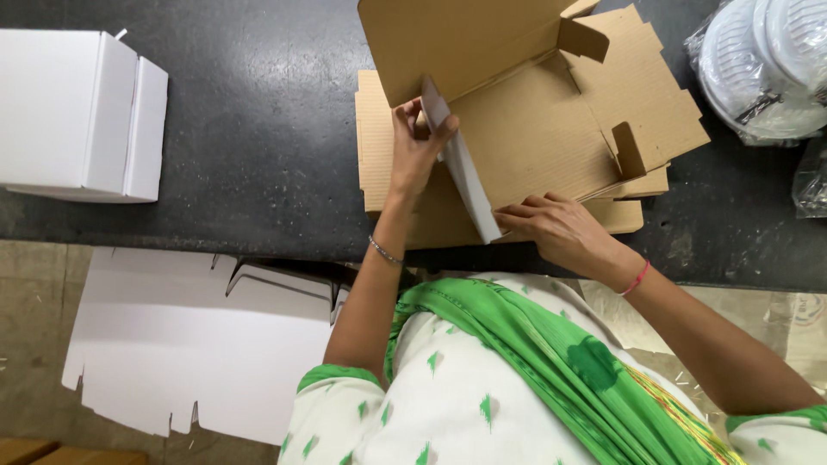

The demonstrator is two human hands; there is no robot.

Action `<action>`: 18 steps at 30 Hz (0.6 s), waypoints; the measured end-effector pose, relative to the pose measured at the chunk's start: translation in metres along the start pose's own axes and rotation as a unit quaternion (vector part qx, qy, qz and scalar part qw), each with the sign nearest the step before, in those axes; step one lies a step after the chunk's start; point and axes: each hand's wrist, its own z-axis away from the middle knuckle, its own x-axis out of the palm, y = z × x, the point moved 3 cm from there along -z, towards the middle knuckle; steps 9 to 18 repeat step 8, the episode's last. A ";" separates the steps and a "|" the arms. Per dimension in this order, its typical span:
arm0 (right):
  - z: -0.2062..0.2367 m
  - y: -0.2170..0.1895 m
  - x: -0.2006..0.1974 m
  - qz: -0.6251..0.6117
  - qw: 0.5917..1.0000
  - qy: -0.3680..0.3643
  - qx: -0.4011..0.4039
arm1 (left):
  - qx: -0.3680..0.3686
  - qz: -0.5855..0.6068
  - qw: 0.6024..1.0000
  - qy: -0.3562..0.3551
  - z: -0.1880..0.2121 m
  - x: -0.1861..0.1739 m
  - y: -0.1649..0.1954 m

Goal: The person wraps round LED panel light fixtures in clear plastic film at a work table, pressing the wrap around each fixture and setting wrapped fixtures aside. They then fold flat cardboard boxes into shape and place white product boxes inside the folded cartons.

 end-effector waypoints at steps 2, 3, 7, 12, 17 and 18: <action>0.004 0.002 0.002 0.039 0.998 0.050 -0.008 | -0.021 0.009 0.999 0.028 0.003 0.010 0.006; 0.007 0.003 0.004 0.057 0.996 0.073 -0.011 | -0.017 -0.002 0.999 0.046 0.005 0.014 0.008; 0.026 0.006 0.010 0.048 0.987 0.079 0.134 | 0.042 -0.085 0.988 0.121 0.006 0.028 0.003; 0.030 0.004 0.009 0.024 0.984 0.103 0.142 | 0.054 -0.114 0.981 0.146 0.003 0.032 0.001; 0.030 0.004 0.009 0.024 0.984 0.103 0.142 | 0.054 -0.114 0.981 0.146 0.003 0.032 0.001; 0.030 0.004 0.009 0.024 0.984 0.103 0.142 | 0.054 -0.114 0.981 0.146 0.003 0.032 0.001</action>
